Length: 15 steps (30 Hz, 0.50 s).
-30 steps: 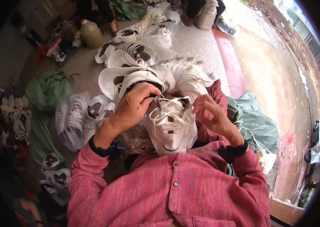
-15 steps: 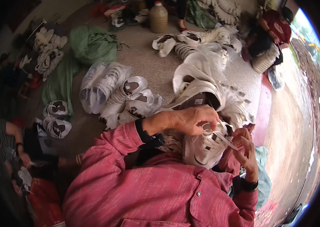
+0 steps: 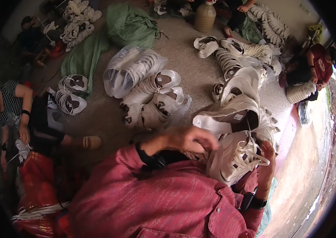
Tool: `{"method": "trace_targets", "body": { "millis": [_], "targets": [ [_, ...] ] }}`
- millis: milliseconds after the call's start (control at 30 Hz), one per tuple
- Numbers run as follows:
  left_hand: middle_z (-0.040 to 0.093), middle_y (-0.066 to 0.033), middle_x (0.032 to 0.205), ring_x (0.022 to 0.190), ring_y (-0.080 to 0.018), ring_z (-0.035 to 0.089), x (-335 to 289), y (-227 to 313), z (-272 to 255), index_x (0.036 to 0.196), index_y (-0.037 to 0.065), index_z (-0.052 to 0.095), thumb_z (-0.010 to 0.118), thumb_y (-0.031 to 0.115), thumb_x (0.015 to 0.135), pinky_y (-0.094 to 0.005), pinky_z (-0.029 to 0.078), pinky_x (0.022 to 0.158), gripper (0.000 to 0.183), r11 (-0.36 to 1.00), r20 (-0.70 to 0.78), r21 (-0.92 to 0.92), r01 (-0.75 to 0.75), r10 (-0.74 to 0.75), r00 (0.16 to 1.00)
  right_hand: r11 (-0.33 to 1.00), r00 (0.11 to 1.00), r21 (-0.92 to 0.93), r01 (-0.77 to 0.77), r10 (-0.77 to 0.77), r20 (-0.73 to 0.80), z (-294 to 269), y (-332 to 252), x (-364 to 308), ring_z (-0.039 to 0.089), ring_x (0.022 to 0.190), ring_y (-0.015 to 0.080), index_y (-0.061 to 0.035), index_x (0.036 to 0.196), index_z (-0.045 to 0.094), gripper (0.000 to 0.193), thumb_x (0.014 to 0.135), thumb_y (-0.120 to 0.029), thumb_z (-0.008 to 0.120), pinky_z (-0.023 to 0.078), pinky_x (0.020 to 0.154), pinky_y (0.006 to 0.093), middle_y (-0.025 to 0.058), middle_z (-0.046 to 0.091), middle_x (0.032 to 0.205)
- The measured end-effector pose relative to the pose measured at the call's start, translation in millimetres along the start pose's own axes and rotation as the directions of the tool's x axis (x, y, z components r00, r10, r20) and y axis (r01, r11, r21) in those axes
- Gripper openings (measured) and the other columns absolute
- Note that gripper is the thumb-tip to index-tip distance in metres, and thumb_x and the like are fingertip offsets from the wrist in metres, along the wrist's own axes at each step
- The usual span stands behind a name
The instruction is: The recorder is lacing white athletic shoes as part of a manufacturing assembly process.
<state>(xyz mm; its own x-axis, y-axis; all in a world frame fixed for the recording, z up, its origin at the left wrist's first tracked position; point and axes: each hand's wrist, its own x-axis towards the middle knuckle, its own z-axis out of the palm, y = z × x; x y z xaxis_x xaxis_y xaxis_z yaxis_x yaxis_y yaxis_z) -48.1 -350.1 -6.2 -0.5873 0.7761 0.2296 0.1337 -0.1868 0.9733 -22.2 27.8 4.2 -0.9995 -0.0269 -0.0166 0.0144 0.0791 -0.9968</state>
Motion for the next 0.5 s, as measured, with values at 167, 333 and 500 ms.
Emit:
{"method": "trace_targets", "body": {
  "millis": [167,333,500],
  "targets": [
    [0.067,-0.0128,0.106,0.093,-0.0208,0.067,-97.2,-40.3,-48.4,0.123,-0.002,0.057,0.057,0.009,0.084,-0.0322,0.054,0.082,0.040,0.875,-0.493,-0.417,0.247,-0.446,0.747,0.988,0.993,0.142,0.067,-0.052,-0.109,20.1,31.7,-0.9,0.044,0.131,0.0231,0.0003,0.139,0.045,0.049,0.106,-0.034,0.033,0.033,0.111,0.0372,0.0121,0.050,0.138],
    [0.066,-0.0099,0.108,0.090,-0.0180,0.066,-151.0,-90.9,-84.2,0.135,0.004,0.048,0.058,0.013,0.085,-0.0296,0.052,0.075,0.052,0.853,-0.700,-0.457,0.250,-0.519,0.491,0.969,0.989,0.228,-0.090,0.060,0.134,32.2,0.1,0.6,0.044,0.130,0.0206,-0.0015,0.143,0.041,0.051,0.104,-0.035,0.036,0.034,0.110,0.0346,0.0097,0.048,0.142],
    [0.067,-0.0076,0.108,0.088,-0.0154,0.066,-144.3,-109.2,-83.8,0.134,0.006,0.050,0.061,0.018,0.085,-0.0282,0.051,0.073,0.051,0.833,-0.690,-0.487,0.263,-0.551,0.469,0.961,0.990,0.272,-0.049,0.010,0.142,30.7,12.2,1.7,0.047,0.128,0.0177,-0.0015,0.144,0.041,0.048,0.103,-0.027,0.039,0.035,0.107,0.0313,0.0078,0.049,0.141]
  ]
}}
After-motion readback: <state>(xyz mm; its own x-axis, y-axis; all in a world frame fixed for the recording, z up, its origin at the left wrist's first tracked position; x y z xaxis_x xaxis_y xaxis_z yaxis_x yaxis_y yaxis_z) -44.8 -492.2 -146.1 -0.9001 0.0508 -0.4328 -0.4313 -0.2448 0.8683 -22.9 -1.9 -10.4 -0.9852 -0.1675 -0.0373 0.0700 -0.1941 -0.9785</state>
